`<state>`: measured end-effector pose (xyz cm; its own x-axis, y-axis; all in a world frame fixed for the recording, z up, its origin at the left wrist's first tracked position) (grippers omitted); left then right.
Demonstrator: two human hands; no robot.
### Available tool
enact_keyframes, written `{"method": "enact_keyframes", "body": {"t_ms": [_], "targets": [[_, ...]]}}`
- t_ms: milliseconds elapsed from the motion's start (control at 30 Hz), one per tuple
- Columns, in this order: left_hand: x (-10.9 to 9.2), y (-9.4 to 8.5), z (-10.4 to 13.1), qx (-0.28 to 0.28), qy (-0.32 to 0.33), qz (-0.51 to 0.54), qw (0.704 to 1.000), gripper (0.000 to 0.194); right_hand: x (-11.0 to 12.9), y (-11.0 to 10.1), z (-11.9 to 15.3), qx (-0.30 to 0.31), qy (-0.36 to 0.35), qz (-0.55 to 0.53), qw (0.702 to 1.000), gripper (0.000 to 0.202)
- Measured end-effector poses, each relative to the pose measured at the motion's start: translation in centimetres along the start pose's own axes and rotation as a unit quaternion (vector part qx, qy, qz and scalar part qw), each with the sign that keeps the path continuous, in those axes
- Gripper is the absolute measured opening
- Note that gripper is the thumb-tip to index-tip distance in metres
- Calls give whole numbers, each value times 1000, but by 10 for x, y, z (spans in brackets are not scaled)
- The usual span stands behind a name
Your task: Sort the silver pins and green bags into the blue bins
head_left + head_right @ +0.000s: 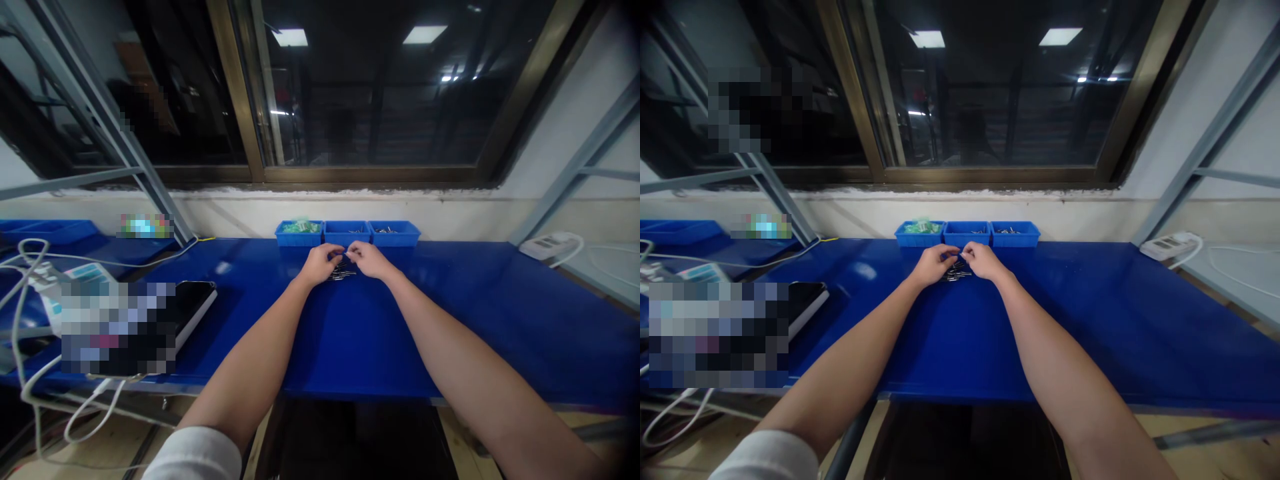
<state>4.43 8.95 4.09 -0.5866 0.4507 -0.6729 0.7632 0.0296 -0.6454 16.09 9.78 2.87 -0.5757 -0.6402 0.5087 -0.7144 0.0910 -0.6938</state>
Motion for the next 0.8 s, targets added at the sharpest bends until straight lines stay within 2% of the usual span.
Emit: {"method": "enact_keyframes", "body": {"t_ms": [200,500,700,800], "targets": [[-6,0,3,11,10,-12,1000,18,3,2,-2,-56,3,-148,987,14],[-4,-8,2,-33,-14,-44,998,16,-9,-2,5,-110,71,-261,956,30],[-3,-4,2,-24,-11,-41,999,19,-14,-8,8,-131,82,-269,951,27],[4,-8,0,-52,-26,-40,997,24,-24,-13,12,-140,98,-225,959,27]]}}
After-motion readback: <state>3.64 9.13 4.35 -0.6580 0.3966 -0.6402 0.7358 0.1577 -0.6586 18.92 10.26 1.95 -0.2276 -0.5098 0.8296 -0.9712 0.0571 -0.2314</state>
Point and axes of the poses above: each hand's wrist, its own z-axis away from the middle knuckle, its own y-axis out of the palm, x = y × z, the point moved 9 cm from there along -z, towards the middle knuckle, and after that the axes turned 14 degrees about -y, right-handed, at the moved point
